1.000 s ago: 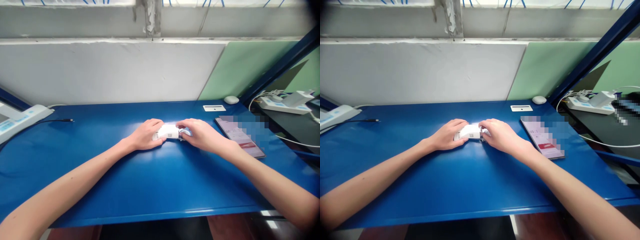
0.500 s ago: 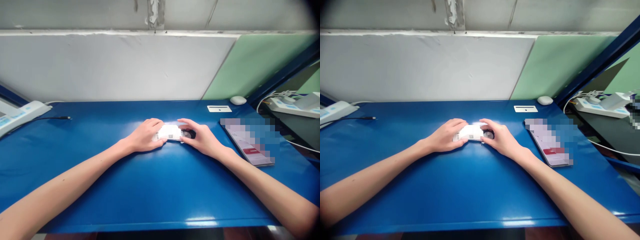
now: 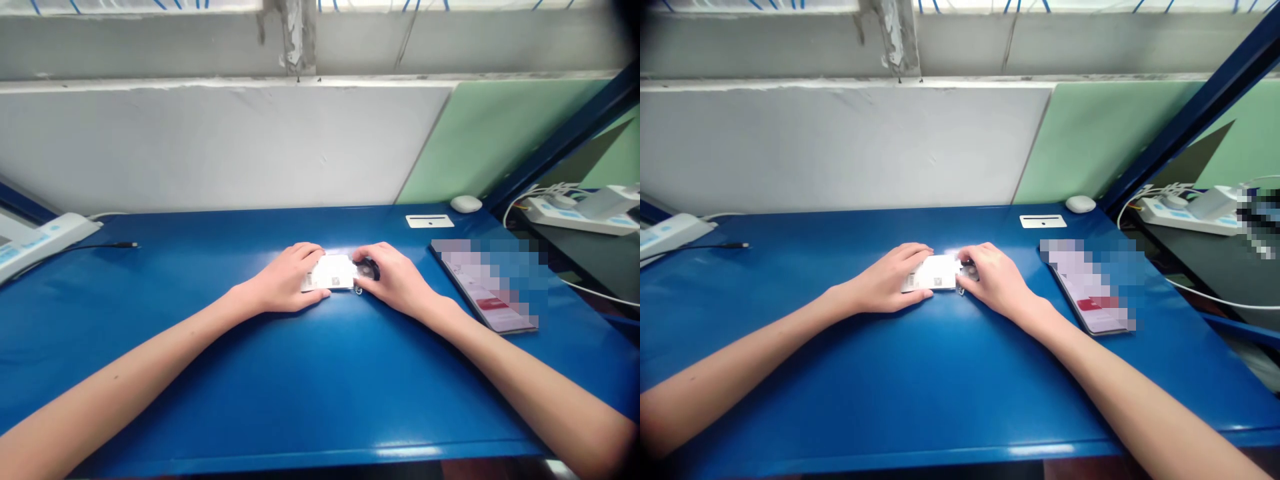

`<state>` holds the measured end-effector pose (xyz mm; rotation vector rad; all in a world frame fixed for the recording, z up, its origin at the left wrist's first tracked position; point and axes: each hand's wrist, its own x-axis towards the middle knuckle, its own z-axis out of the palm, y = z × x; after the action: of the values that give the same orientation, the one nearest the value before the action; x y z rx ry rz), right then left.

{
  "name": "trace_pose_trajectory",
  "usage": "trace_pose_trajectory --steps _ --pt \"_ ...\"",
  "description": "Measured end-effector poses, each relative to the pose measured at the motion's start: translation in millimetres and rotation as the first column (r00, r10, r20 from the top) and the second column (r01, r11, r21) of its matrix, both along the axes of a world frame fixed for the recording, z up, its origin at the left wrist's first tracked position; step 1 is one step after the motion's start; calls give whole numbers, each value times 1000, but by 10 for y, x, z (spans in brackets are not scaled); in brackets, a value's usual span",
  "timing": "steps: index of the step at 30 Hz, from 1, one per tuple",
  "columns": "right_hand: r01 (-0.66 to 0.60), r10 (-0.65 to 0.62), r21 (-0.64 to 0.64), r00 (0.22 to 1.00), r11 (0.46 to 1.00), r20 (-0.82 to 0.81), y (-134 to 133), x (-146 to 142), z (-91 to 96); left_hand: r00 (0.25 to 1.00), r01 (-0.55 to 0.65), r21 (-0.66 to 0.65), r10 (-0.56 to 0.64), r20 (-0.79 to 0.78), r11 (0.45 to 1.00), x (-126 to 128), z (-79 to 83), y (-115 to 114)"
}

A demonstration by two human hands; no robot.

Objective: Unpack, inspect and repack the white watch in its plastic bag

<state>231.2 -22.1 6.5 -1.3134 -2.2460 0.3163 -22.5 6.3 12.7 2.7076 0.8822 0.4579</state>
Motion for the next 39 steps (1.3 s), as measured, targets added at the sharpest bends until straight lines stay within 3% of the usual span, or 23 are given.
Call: trace_pose_trajectory --steps 8,16,26,39 --pt "-5 6 44 999 999 -36 6 19 -23 999 -33 46 33 6 998 -5 -61 -18" --pt "-149 148 -39 988 988 -41 16 53 -4 999 -30 32 30 17 999 13 -63 -31" --pt "-191 181 119 979 974 91 7 13 -29 997 -53 25 52 53 998 10 -73 -35" --pt "-203 163 157 959 967 234 -1 83 101 996 -63 12 62 71 998 17 -54 -40"
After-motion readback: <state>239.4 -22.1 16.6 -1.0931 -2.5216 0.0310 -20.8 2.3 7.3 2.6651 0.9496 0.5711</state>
